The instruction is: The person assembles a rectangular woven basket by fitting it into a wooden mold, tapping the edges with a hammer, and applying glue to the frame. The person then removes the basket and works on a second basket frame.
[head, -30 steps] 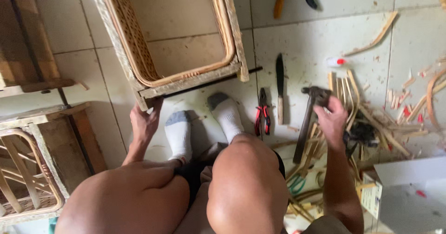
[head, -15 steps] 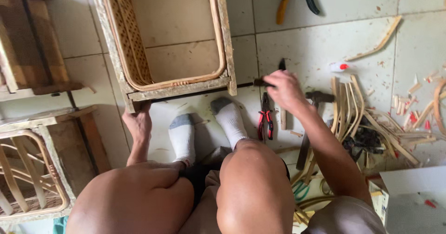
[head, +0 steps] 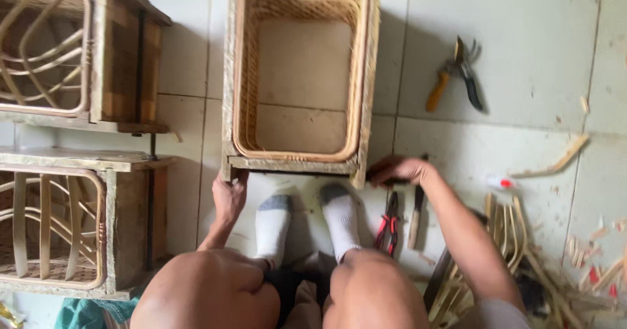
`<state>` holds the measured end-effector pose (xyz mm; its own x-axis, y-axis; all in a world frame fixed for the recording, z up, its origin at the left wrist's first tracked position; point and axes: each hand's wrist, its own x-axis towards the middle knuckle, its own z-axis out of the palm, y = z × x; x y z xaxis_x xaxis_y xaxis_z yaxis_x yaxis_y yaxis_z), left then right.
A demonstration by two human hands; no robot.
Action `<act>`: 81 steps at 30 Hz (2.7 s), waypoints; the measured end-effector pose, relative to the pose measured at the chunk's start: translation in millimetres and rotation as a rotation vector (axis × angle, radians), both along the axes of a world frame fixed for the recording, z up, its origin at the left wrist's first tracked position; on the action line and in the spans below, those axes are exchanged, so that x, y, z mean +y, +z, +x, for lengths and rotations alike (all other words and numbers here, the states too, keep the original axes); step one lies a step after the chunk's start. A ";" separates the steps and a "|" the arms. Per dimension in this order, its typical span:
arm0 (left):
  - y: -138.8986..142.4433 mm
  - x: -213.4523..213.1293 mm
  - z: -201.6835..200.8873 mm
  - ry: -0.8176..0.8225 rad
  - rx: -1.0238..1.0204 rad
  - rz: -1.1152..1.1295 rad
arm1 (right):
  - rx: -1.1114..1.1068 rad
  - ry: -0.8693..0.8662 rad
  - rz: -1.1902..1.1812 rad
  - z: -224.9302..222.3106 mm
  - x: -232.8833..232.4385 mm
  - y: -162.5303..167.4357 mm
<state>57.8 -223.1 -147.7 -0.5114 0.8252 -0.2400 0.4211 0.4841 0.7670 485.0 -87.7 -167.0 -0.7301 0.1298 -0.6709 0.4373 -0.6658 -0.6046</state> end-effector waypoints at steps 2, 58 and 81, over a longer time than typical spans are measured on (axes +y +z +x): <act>6.8 2.7 -0.6 0.013 0.009 -0.084 | -0.243 0.193 -0.037 -9.8 -1.9 -2.2; 13.9 10.9 -20.5 -0.623 0.251 -0.237 | -0.860 0.657 1.090 -44.0 -29.5 35.2; 54.2 59.5 -68.9 -0.713 0.364 -0.244 | -0.475 0.173 1.264 -31.7 -41.7 53.9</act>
<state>-11.1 -163.6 -93.5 0.0333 0.9265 -0.3748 0.8903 0.1429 0.4323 453.3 -129.5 -113.0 -0.5334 0.7692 -0.3520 0.7931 0.3101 -0.5242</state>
